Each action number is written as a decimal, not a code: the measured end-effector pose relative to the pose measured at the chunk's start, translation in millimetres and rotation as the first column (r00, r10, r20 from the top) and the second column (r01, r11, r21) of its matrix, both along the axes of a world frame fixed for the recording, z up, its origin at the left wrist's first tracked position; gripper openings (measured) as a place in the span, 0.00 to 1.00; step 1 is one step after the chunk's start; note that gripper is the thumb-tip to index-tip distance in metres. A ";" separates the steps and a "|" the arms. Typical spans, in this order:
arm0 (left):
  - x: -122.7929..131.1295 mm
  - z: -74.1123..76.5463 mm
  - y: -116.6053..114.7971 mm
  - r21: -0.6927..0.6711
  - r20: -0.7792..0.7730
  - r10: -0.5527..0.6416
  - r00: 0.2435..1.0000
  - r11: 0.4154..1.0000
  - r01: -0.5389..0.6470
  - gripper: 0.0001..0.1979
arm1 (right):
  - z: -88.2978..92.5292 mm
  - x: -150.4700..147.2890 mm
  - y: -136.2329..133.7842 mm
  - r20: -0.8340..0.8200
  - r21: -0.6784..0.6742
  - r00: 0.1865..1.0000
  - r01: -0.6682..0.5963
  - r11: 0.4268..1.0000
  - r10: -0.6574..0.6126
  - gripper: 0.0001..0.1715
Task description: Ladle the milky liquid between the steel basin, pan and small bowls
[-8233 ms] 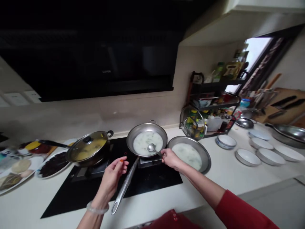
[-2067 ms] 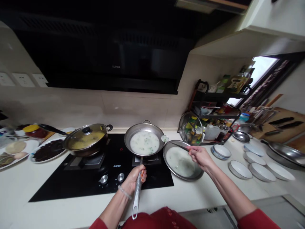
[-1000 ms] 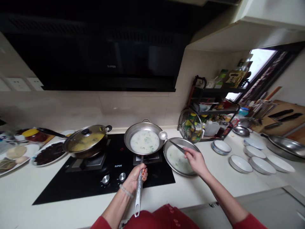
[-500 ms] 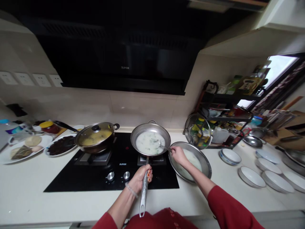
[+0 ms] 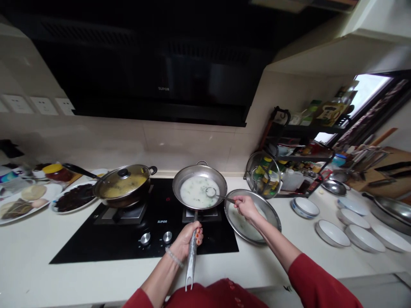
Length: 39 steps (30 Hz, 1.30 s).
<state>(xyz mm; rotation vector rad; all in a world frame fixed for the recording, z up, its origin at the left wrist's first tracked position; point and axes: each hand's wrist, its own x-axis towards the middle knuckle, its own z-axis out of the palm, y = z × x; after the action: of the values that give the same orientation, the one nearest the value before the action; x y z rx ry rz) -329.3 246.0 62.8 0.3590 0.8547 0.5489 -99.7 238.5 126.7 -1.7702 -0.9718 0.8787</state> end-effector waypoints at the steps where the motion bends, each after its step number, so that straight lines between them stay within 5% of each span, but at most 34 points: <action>1: 0.0 1.0 -0.2 -0.002 -0.002 0.000 1.000 1.000 0.000 0.17 | 2.4 0.6 -1.4 -0.026 0.005 1.000 0.008 1.000 -0.008 0.10; 10: 0.1 5.1 -1.1 -0.006 -0.007 0.011 1.000 1.000 -0.011 0.18 | 28.2 19.1 -25.5 -0.221 0.047 0.974 0.057 0.997 -0.046 0.10; 18: -1.7 -1.5 0.5 -0.005 0.023 -0.001 1.000 1.000 0.001 0.17 | 42.4 59.5 -76.6 -0.310 0.065 0.938 0.182 0.981 -0.153 0.19; 22: -2.5 -4.4 1.2 -0.002 0.036 -0.005 0.999 1.000 0.005 0.17 | 23.3 82.9 -99.9 -0.166 0.033 0.957 0.245 0.969 -0.236 0.19; 26: -3.2 -5.4 1.3 0.007 0.042 -0.009 0.999 1.000 0.009 0.16 | -11.9 100.2 -117.1 0.291 0.034 0.938 0.187 0.982 -0.189 0.16; 30: -3.4 -4.1 1.2 0.005 0.028 -0.013 1.000 1.000 0.013 0.16 | -47.2 106.7 -138.2 0.748 0.045 0.662 0.007 0.999 -0.038 0.23; 33: -3.3 -2.1 0.7 -0.004 0.022 -0.022 1.000 1.000 0.022 0.17 | -63.4 107.5 -155.7 0.902 0.044 0.432 -0.073 0.996 -0.008 0.32; 35: -3.3 -0.9 0.2 -0.006 0.022 -0.019 1.000 1.000 0.019 0.17 | -67.6 107.3 -164.1 0.929 0.071 0.367 -0.079 0.994 -0.037 0.33; 37: -3.2 0.0 -0.3 -0.004 0.021 -0.009 1.000 1.000 0.009 0.17 | -69.0 106.4 -167.7 0.906 0.133 0.412 -0.053 0.990 -0.100 0.30; 39: -3.1 0.4 -0.5 -0.003 0.021 0.000 1.000 1.000 0.000 0.17 | -70.3 104.4 -166.9 0.814 0.180 0.559 0.021 0.983 -0.161 0.25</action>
<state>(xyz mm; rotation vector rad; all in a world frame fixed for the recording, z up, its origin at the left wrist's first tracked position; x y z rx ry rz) -332.4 245.5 63.3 0.3496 0.8355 0.5505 4.7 71.6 56.4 -2.0929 -1.4619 -0.1994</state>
